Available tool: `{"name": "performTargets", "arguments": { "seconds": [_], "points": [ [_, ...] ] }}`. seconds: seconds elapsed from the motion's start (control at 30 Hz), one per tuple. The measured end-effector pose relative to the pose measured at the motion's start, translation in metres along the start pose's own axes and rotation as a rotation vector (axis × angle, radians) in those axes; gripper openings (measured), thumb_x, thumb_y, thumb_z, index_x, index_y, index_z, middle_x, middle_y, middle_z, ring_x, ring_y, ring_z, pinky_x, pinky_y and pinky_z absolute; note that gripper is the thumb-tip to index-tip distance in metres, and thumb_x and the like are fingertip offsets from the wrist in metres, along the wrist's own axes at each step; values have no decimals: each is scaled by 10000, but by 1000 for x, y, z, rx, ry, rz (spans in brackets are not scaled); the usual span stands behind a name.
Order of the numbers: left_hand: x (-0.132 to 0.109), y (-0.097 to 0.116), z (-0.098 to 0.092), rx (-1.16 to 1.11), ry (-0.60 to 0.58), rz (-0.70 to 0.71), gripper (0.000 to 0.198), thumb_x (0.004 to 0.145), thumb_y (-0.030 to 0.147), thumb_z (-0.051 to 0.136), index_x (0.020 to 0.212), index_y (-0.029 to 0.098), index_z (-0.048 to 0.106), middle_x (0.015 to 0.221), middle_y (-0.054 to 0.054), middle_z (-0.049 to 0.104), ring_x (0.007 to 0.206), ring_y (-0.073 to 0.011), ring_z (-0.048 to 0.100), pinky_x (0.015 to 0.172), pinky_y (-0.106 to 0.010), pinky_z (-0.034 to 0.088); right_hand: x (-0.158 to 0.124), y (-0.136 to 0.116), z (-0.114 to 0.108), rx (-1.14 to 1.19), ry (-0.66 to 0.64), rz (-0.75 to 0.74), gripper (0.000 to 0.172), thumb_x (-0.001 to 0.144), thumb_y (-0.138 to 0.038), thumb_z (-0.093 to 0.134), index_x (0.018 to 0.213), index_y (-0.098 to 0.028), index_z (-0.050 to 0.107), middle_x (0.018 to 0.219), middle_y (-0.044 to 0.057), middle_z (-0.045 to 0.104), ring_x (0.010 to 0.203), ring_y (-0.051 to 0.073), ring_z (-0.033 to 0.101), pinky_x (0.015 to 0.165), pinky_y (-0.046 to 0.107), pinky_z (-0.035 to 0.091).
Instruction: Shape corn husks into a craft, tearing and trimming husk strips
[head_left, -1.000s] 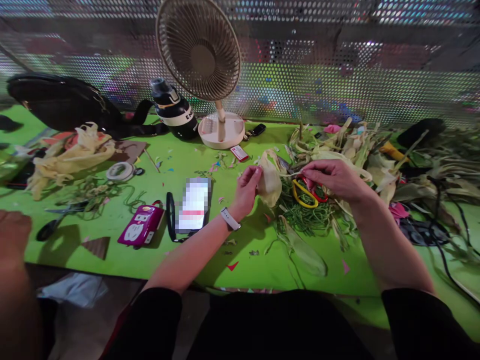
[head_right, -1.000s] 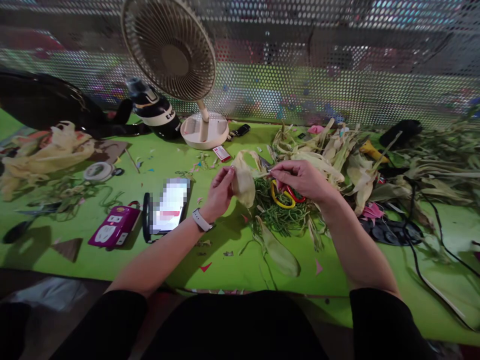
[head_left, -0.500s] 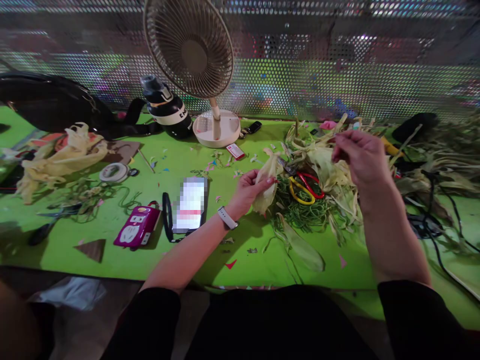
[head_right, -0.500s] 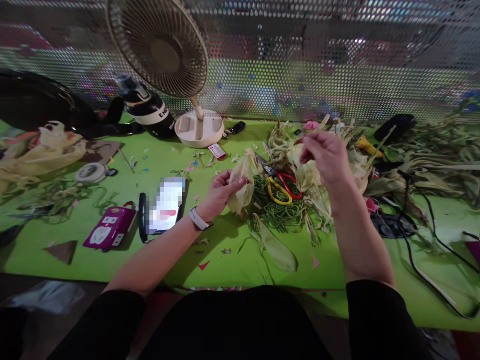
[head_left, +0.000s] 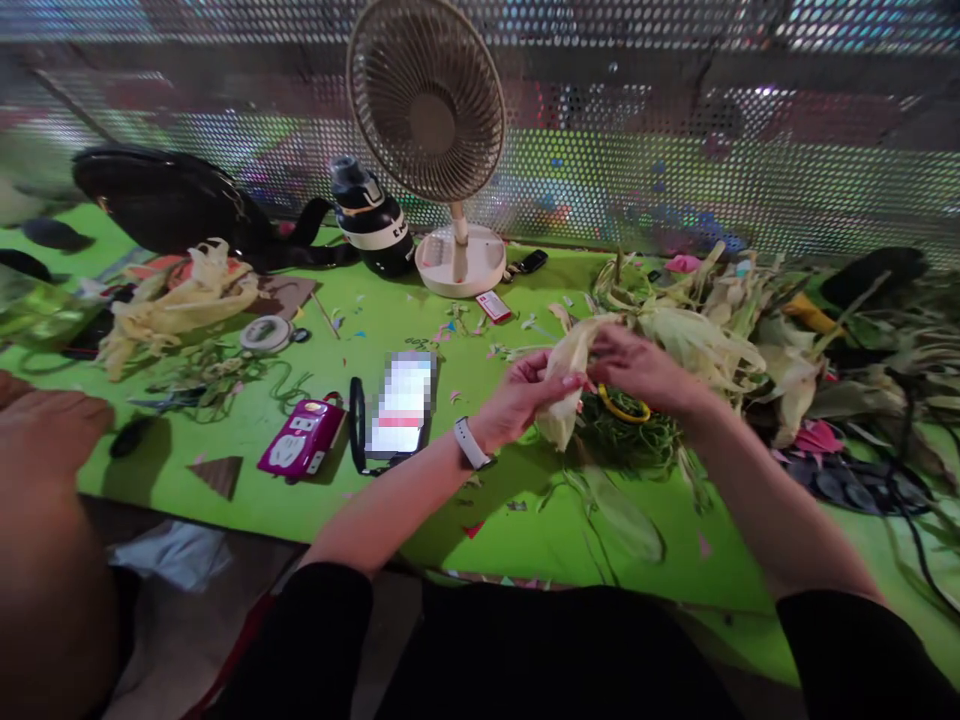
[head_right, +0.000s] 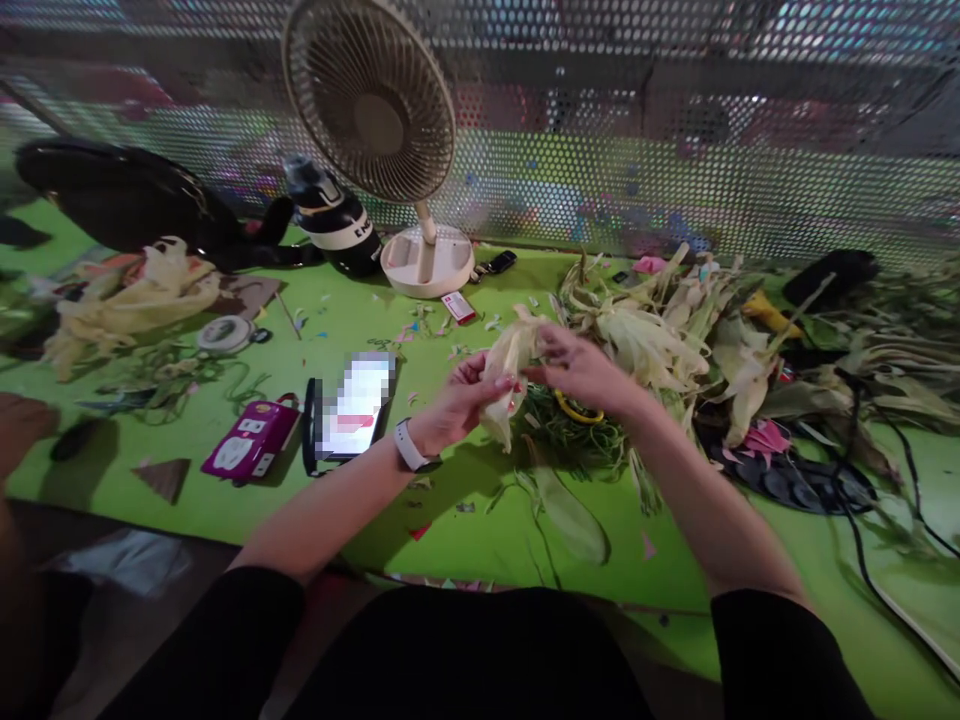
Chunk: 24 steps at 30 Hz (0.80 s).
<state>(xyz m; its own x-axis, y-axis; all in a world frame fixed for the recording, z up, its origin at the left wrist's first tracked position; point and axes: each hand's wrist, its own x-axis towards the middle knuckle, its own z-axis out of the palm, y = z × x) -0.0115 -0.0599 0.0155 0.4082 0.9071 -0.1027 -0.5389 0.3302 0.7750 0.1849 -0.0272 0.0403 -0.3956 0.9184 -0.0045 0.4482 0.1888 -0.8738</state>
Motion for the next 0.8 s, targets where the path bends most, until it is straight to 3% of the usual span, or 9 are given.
{"name": "performTargets", "arguments": {
  "seconds": [0.07, 0.2, 0.27, 0.37, 0.43, 0.53, 0.6, 0.7, 0.8],
  "points": [
    [-7, 4, 7, 7, -55, -8, 364, 573, 332, 896, 826, 161, 698, 696, -20, 718, 555, -104, 634, 561, -226, 523, 6, -1, 32, 119, -167, -63, 465, 730, -550, 698, 1028, -194, 688, 843, 66, 698, 781, 235, 644, 701, 380, 560],
    [-32, 16, 23, 62, -261, -125, 315, 601, 362, 877, 782, 180, 694, 663, -15, 700, 549, -132, 646, 553, -249, 544, 7, 10, 30, 96, -13, -52, 253, 755, -429, 623, 803, -188, 683, 742, 46, 671, 692, 200, 609, 635, 308, 495],
    [-45, 18, 34, 138, -558, -254, 231, 628, 320, 857, 764, 191, 723, 703, -15, 712, 628, -154, 682, 631, -258, 578, 10, 19, 14, -10, 178, 16, 170, 713, -309, 579, 787, -186, 671, 725, 37, 665, 653, 187, 592, 586, 284, 457],
    [-57, 13, 51, 99, -1292, -467, 259, 498, 269, 906, 679, 166, 751, 730, -19, 726, 728, -207, 718, 735, -257, 590, 18, 29, -1, -64, 314, 129, 193, 615, -218, 517, 757, -185, 644, 581, -6, 587, 512, 151, 501, 501, 264, 392],
    [-60, 11, 57, 81, -1423, -471, 288, 396, 248, 930, 580, 164, 725, 639, 4, 695, 674, -196, 711, 666, -211, 569, 22, 30, -2, 68, 304, 215, 201, 618, -243, 519, 781, -191, 626, 522, -27, 533, 419, 127, 412, 425, 260, 325],
    [-59, 16, 53, 171, -1248, -432, 201, 548, 201, 869, 704, 168, 747, 736, -10, 720, 734, -186, 707, 757, -233, 572, 24, 24, 2, 262, 265, 236, 290, 712, -372, 570, 944, -203, 611, 575, -24, 547, 410, 126, 415, 400, 267, 308],
    [-54, 19, 45, 300, -879, -336, 130, 696, 222, 785, 813, 182, 746, 783, -25, 723, 732, -160, 690, 749, -256, 567, 22, 19, 3, 184, 350, 183, 429, 721, -445, 645, 1074, -211, 578, 660, -12, 580, 481, 142, 484, 446, 277, 361],
    [-36, 13, 32, 184, -285, -143, 260, 692, 351, 812, 862, 178, 717, 829, -40, 724, 655, -124, 658, 626, -252, 543, 14, 12, 3, -68, 574, 102, 565, 667, -417, 733, 1152, -199, 541, 718, -9, 587, 567, 156, 524, 545, 298, 431],
    [-13, 3, 22, 41, 91, 12, 345, 584, 354, 881, 809, 163, 703, 740, -1, 694, 602, -82, 619, 639, -234, 526, 3, 4, 9, 54, 279, 95, 422, 721, -377, 657, 1085, -179, 574, 683, -8, 592, 552, 154, 546, 548, 300, 461]
  ]
}}
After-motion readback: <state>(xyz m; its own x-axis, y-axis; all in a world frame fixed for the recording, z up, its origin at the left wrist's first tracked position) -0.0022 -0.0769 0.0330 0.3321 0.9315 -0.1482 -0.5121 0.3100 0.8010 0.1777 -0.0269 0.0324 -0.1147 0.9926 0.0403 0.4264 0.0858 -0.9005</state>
